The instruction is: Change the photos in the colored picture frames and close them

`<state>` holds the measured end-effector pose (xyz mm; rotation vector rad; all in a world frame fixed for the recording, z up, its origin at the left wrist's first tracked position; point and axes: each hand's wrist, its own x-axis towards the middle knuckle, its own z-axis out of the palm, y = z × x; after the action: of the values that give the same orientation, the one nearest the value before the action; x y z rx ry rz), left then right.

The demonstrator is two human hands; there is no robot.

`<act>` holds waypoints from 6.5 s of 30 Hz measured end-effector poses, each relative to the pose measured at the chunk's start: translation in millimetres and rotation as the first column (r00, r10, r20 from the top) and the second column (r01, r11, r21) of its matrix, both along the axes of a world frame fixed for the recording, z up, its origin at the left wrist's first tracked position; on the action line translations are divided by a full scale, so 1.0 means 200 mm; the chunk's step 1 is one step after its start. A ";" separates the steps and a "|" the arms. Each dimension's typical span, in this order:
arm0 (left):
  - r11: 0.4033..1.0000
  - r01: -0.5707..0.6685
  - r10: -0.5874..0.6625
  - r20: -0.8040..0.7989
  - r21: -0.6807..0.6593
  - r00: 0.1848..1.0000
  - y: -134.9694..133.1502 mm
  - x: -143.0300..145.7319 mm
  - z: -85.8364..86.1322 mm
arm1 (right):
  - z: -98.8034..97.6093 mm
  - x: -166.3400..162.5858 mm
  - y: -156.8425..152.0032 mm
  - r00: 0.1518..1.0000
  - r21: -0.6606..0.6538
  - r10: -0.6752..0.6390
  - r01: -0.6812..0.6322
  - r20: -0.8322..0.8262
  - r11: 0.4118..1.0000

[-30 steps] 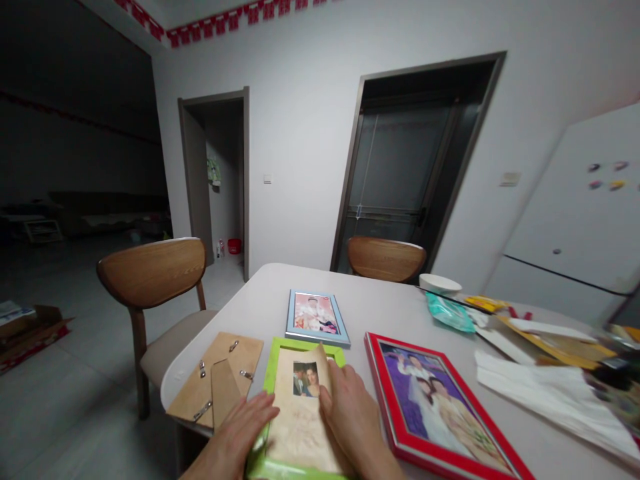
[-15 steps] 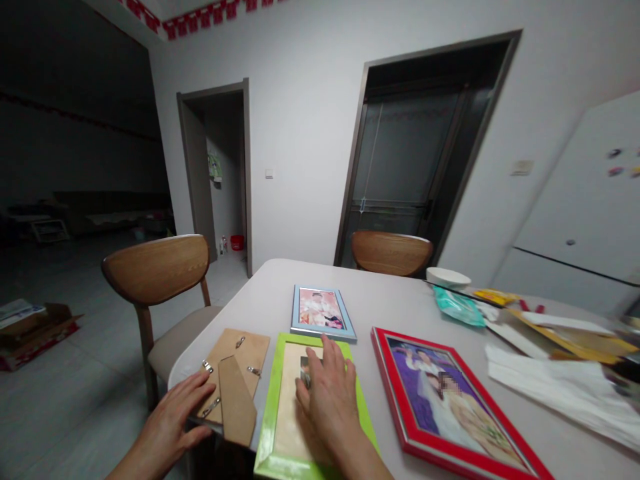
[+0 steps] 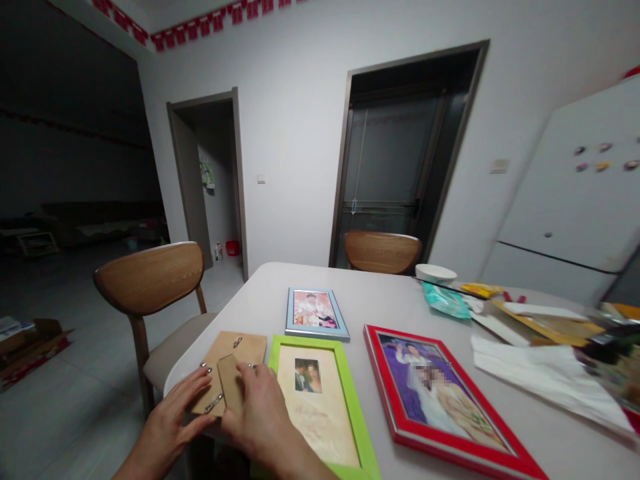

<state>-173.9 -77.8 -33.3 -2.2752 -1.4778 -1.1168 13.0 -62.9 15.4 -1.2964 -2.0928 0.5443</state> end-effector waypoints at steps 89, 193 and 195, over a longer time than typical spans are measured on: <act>0.793 0.357 -0.323 0.155 -0.493 0.933 -0.07 0.53 0.09 | -0.06 0.30 0.16 0.921 0.129 0.091 -0.150 0.380 0.980; 0.756 0.304 -0.276 0.139 -0.580 0.951 -0.12 0.57 0.11 | -0.14 0.52 0.63 0.938 -0.048 -0.294 0.307 0.185 0.950; 0.749 0.275 -0.289 0.077 -0.603 0.954 -0.11 0.60 0.13 | -0.13 0.52 0.61 0.951 -0.078 -0.287 0.296 0.113 0.952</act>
<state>-54.7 -99.7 -8.1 -3.0222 -1.7120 -0.7282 116.8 59.1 -9.7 -1.6838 -1.9233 0.4594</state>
